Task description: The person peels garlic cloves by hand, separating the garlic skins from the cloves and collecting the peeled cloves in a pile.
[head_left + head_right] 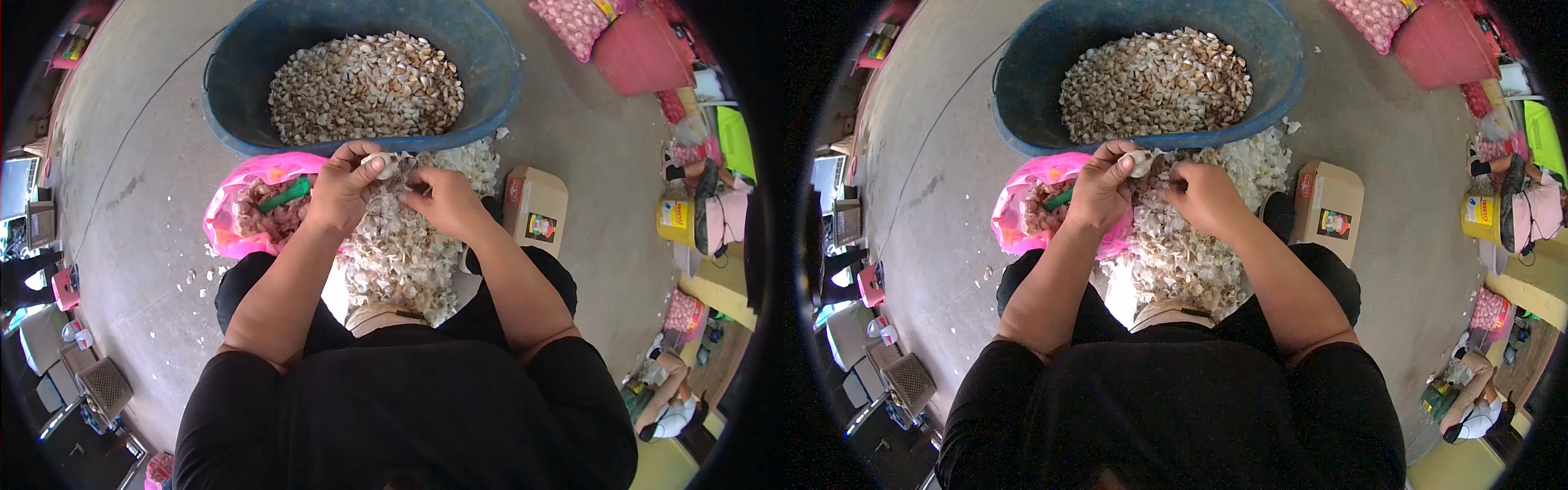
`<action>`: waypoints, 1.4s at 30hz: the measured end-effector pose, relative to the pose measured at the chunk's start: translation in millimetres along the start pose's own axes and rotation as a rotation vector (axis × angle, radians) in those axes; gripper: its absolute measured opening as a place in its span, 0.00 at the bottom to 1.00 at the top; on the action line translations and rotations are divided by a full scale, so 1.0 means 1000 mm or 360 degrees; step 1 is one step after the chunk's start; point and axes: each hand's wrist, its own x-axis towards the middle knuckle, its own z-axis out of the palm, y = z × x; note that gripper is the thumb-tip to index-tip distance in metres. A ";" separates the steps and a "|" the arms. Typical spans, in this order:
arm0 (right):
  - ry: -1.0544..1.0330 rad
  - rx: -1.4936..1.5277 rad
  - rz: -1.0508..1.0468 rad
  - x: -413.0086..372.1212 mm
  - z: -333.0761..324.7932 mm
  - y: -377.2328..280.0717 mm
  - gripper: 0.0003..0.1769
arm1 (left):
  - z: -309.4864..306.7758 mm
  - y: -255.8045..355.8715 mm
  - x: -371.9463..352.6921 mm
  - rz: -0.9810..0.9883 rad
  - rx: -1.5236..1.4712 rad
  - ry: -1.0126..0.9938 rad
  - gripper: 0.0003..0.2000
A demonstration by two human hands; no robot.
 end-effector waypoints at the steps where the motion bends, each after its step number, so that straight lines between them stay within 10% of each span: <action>1: 0.0075 0.0234 -0.0066 0.003 0.005 0.003 0.15 | -0.004 -0.002 0.001 -0.0010 0.0017 -0.0036 0.09; 15: 0.0169 0.1117 -0.0320 0.000 0.006 -0.008 0.15 | 0.010 -0.004 -0.005 0.0111 0.0734 -0.0124 0.12; 33: 0.0595 0.0566 -0.0432 -0.006 0.016 -0.012 0.08 | 0.026 -0.013 -0.014 -0.0243 0.0316 -0.0054 0.05; 42: -0.0101 0.1623 0.0108 0.004 -0.005 0.001 0.12 | 0.008 0.003 -0.005 -0.0223 0.0480 -0.0073 0.08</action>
